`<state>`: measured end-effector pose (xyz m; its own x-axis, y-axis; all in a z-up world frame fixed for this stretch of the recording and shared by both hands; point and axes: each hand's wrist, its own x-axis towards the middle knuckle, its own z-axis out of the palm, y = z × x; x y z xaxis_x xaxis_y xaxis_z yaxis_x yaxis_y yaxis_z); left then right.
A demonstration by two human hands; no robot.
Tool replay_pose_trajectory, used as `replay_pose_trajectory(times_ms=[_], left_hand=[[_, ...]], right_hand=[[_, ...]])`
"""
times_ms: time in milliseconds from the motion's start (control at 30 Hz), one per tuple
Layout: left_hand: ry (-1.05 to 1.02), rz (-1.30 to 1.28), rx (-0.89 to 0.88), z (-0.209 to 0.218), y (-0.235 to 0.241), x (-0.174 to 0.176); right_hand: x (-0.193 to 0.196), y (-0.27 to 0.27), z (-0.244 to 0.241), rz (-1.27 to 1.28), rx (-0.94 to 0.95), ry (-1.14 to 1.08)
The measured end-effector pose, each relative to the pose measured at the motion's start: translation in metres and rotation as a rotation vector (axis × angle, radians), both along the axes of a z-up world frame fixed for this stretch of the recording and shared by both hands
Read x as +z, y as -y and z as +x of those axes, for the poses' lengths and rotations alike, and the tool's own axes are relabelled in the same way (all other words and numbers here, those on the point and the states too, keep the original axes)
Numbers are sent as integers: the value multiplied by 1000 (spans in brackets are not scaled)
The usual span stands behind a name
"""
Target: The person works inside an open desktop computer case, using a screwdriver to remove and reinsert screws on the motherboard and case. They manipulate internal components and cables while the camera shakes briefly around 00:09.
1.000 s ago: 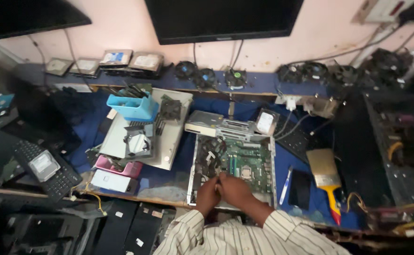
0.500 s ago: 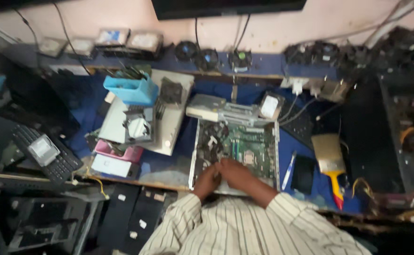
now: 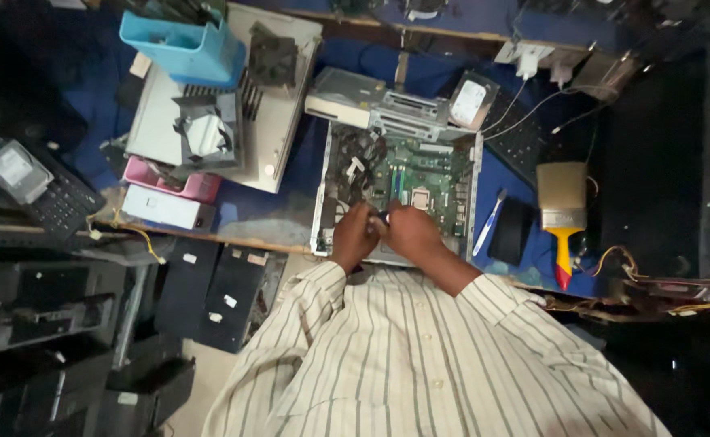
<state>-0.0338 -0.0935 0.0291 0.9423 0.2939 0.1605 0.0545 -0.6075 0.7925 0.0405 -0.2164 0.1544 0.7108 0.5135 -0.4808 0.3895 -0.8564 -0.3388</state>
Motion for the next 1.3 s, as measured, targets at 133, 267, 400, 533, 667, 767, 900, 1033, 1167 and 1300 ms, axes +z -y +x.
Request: replay_pose_trajectory(times_ms=[133,267,400,533,667,767,900,1033,1167,1300], left_hand=[[32,10,-11,0,-3,-16],[59,-110,-159,-1,-9,-35],[65,-112,-206,-3,-20,-33],[-140,-233,-147,0,-30,-16],[-93,-150,-82,7,-33,-11],[-21,-49,-4,14,-35,-14],[-44,30,32,12,-39,-21],[6,114,-12,19,-41,-16],[0,-32,-86,17,-39,-14],[-146,-155,-252,17,-51,-20]], right_hand=[[-6,0,4,238,125,20],[-14,6,11,543,360,84],[-10,0,18,349,534,124],[-6,-13,25,250,189,-265],[-6,-17,39,766,555,20],[-2,-28,41,25,280,-118],[0,-38,20,-27,258,-27],[-4,-46,25,109,227,146],[-15,-38,37,212,374,85],[-16,-32,44,338,516,130]])
